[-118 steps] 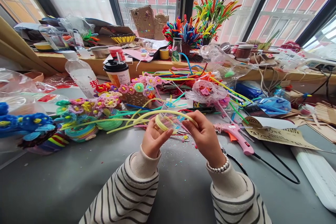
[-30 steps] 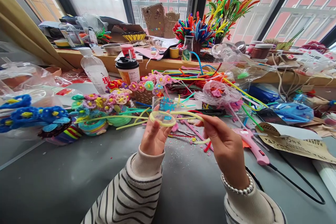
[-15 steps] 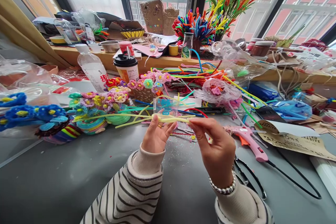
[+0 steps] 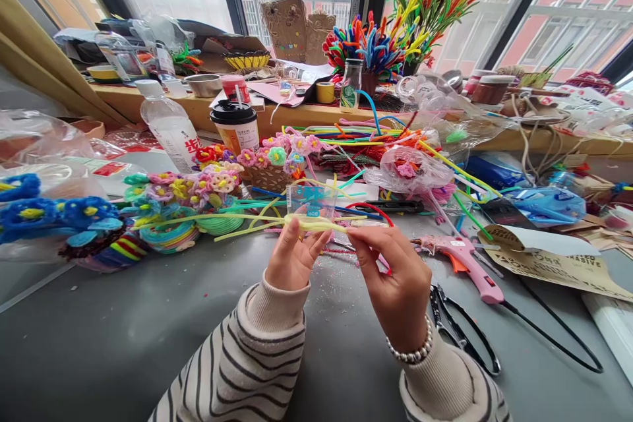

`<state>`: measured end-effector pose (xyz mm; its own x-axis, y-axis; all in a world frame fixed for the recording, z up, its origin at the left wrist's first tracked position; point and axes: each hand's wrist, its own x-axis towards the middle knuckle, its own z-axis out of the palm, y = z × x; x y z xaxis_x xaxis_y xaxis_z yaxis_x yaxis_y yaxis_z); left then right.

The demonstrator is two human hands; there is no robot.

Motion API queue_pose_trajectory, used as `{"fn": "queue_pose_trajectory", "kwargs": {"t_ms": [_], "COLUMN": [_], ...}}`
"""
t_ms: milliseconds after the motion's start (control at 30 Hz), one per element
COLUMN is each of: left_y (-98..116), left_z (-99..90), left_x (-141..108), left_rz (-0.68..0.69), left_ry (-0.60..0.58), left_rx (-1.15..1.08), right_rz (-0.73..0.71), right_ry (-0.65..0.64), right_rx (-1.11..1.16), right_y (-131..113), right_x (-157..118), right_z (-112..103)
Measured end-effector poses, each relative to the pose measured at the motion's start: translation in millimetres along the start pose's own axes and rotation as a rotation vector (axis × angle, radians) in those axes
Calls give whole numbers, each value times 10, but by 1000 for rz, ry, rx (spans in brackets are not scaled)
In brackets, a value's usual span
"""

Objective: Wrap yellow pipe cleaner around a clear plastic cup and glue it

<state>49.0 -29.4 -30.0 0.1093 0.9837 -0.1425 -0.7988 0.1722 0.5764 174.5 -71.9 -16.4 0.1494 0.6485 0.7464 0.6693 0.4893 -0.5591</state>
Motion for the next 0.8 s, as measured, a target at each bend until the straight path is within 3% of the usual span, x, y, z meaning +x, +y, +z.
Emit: {"fn": "queue_pose_trajectory", "kwargs": {"t_ms": [200,367,533,667,800], "left_y": [-40,-79,-94,-93,-151], "left_z": [-1,35,32,-3,-39], "left_x": [-10,-69,-151,-177,-148], "left_rz": [93,290,615,910,1152], "left_ry": [27,21,-111,-265,-360], "left_rx": [113,203,380,560,553], "right_rz": [50,93,66,43,17], "right_ry": [-5,-83,-199,-176,-172], "right_rx": [4,20,2,53,62], "right_y": [41,50,107,189,221], "right_x": [-30,-1,47,43,31], "right_z": [6,-46,-118,-157,-177]}}
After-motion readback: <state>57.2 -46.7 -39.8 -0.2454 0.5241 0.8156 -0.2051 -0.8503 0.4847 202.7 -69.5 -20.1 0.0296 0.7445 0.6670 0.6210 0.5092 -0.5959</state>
